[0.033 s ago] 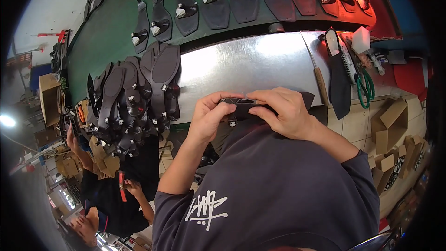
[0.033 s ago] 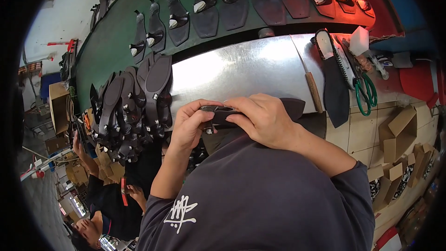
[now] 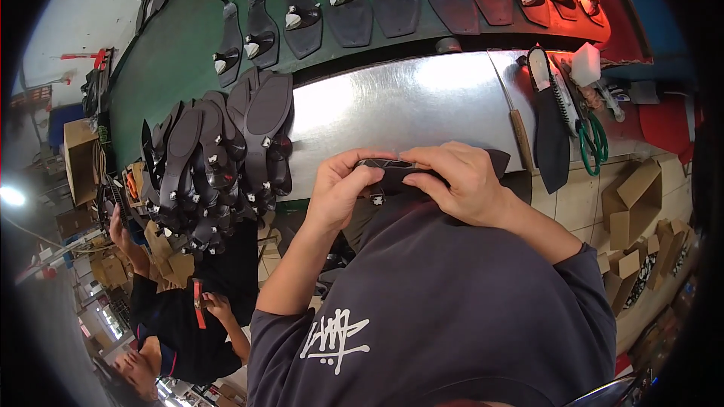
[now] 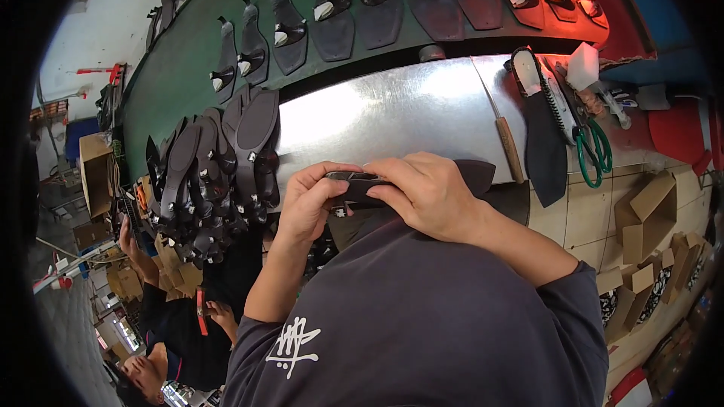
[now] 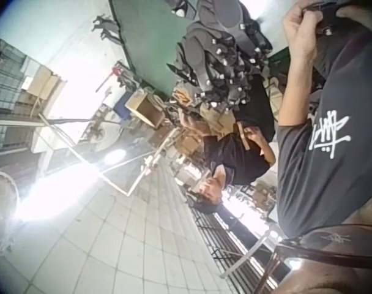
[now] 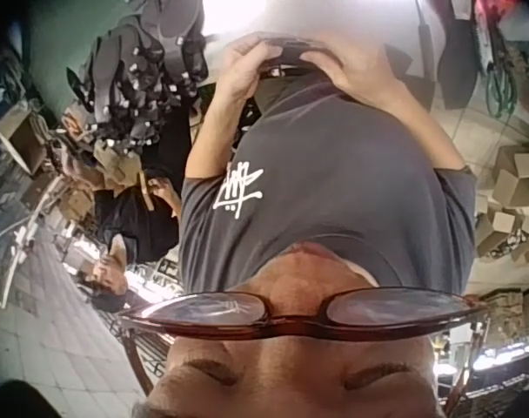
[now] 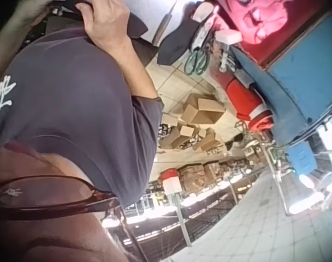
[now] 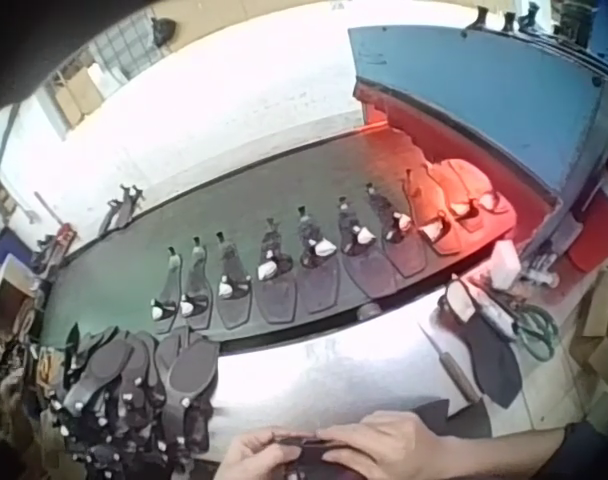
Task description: Cleaning and inspecting sandals before placing them on a conveyor belt in a manufacturing facility.
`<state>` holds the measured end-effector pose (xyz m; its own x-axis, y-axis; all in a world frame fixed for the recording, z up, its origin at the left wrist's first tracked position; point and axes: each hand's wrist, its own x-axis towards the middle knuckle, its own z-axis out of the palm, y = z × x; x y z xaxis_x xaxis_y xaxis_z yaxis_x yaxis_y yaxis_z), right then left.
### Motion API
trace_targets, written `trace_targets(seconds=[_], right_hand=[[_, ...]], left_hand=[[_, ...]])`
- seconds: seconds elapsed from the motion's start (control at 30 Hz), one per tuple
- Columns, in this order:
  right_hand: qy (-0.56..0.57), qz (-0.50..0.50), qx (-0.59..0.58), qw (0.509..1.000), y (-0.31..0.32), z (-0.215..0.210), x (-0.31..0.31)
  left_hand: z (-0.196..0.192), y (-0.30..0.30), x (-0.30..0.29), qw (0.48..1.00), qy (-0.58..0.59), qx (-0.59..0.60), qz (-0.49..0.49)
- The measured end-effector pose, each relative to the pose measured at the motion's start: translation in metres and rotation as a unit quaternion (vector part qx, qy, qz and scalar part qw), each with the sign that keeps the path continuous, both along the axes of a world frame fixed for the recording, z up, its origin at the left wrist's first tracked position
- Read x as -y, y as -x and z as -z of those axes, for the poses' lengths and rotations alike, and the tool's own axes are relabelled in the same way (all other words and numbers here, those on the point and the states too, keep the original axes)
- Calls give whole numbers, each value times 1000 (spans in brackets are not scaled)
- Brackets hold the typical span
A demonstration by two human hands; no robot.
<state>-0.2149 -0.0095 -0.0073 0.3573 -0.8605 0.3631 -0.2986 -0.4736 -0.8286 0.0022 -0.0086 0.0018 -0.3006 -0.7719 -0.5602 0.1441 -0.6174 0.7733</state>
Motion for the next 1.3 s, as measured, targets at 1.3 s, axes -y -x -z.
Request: trace_targets(seconds=[1.3], right_hand=[[-355,-46,87,930,6,2,-6]], left_hand=[[40,12,-4,834,-295,-350,-309]])
